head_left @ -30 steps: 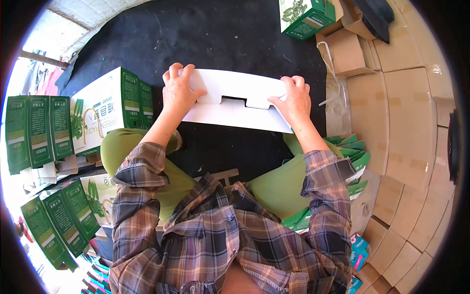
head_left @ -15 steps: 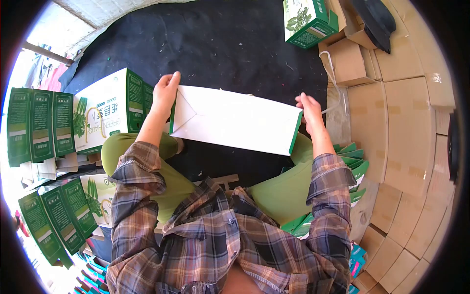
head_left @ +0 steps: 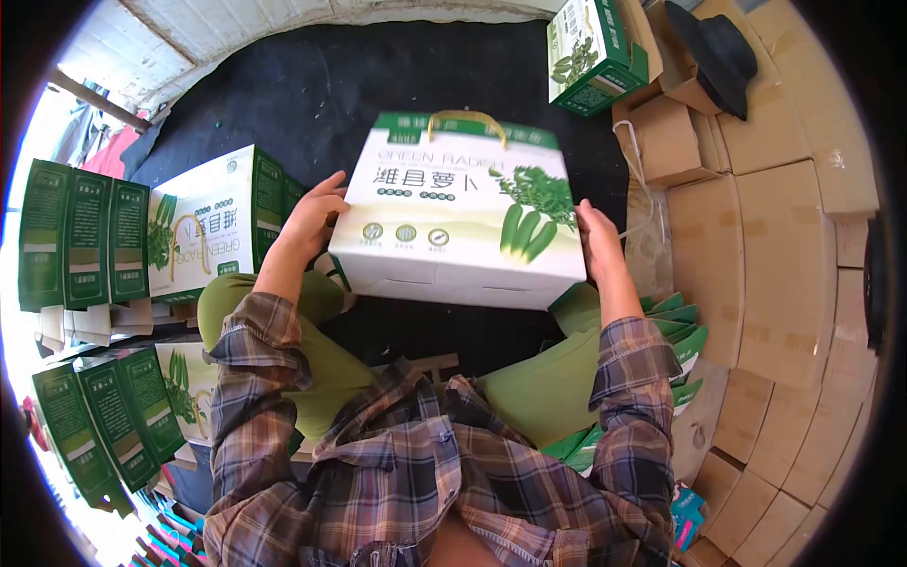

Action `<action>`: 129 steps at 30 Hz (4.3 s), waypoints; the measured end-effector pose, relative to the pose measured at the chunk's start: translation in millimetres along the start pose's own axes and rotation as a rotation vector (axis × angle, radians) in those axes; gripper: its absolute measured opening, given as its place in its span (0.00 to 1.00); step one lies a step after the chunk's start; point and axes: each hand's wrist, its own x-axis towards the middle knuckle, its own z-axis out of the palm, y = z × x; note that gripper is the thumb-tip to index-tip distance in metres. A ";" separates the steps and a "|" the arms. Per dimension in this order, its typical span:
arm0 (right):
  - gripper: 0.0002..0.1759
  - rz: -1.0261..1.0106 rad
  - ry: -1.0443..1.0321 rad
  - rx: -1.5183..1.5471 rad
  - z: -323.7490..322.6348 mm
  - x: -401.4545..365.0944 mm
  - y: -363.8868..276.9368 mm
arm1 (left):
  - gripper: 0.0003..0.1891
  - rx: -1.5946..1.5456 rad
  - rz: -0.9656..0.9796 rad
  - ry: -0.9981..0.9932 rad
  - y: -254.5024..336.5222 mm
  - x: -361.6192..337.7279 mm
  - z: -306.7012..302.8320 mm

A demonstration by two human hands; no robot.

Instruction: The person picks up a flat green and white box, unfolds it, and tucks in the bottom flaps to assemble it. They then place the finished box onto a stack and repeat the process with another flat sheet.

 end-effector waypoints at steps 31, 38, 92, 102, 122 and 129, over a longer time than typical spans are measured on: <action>0.19 -0.043 -0.064 -0.345 6.8 0.6 -4.9 | 0.23 0.402 0.208 0.086 -11.2 17.8 6.3; 0.27 -0.101 -0.244 -0.381 4.7 10.0 0.6 | 0.24 0.617 0.162 -0.059 -14.3 23.3 -3.1; 0.46 -0.732 -0.079 -1.640 64.9 -39.8 25.3 | 0.39 1.698 0.665 0.103 -44.3 -1.6 66.8; 0.49 -0.756 -0.094 -1.634 65.2 -39.1 25.8 | 0.40 1.650 0.664 0.118 -47.4 0.3 66.1; 0.49 -0.760 -0.135 -1.556 59.3 -31.5 26.6 | 0.45 1.549 0.738 0.029 -47.4 2.3 53.9; 0.49 -0.753 -0.180 -1.578 55.2 -28.1 28.3 | 0.46 1.546 0.732 -0.020 -47.1 3.9 51.8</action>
